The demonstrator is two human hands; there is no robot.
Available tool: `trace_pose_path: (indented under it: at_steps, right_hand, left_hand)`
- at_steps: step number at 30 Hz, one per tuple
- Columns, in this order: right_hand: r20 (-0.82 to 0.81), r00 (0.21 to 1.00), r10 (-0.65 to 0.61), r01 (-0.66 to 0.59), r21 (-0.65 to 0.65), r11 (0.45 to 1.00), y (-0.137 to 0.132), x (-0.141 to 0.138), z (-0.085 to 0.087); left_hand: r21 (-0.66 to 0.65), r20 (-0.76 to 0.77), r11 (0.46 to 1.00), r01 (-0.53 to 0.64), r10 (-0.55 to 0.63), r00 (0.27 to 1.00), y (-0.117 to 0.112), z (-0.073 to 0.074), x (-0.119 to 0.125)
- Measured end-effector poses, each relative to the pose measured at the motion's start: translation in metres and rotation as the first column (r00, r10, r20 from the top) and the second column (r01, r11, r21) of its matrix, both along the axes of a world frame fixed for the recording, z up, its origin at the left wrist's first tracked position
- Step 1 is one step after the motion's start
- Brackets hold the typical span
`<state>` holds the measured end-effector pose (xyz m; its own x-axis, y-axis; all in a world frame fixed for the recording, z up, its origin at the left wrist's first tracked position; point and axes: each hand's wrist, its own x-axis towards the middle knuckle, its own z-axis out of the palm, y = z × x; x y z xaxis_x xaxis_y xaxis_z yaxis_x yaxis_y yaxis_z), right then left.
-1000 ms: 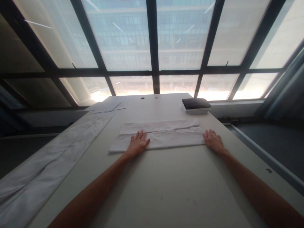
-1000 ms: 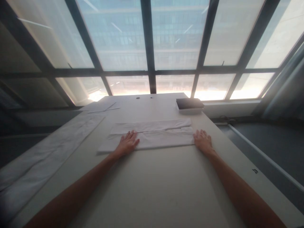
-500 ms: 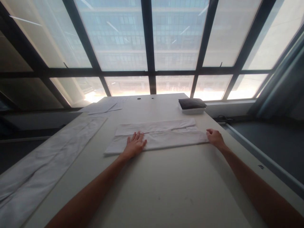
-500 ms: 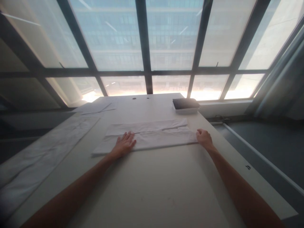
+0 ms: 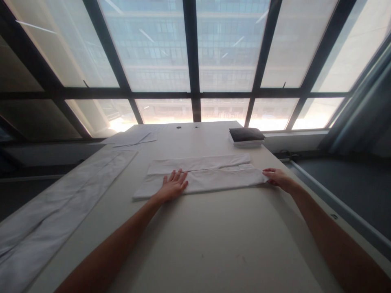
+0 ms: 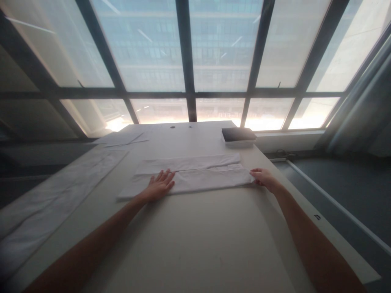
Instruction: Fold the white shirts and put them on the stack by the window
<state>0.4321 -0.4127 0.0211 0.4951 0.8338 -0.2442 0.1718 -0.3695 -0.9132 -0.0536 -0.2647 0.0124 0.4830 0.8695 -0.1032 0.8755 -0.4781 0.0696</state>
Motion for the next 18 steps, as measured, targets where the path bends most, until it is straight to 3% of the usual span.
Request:
trace_pose_path:
  at_steps: [5,8,11,15,16,18]
  right_hand:
    - [-0.009,1.000,-0.030,0.031,0.101,0.994,0.006,-0.006,-0.006]
    - [-0.087,0.991,-0.098,0.111,0.160,0.981,0.012,-0.011,-0.010]
    - [-0.184,0.974,-0.132,0.164,0.169,0.972,0.015,-0.016,-0.011]
    - [-0.238,0.965,-0.105,0.145,0.159,0.976,0.013,-0.018,-0.012]
    - [-0.215,0.973,-0.082,0.120,0.168,0.979,0.012,-0.018,-0.013]
    - [-0.020,0.999,-0.046,0.049,0.216,0.975,0.011,-0.019,-0.014]
  left_hand:
    - [0.011,0.006,1.000,0.011,-0.011,1.000,-0.001,0.001,0.000]
    - [-0.001,0.001,1.000,0.005,-0.005,1.000,-0.003,0.003,0.001]
    - [-0.002,0.008,1.000,0.004,-0.004,1.000,-0.005,0.003,0.001]
    - [0.005,0.022,1.000,0.002,-0.002,1.000,-0.001,-0.001,-0.002]
    - [0.000,0.027,1.000,-0.002,0.002,1.000,0.001,-0.001,-0.002]
    - [0.007,0.039,1.000,-0.028,0.028,0.999,0.005,-0.001,0.001]
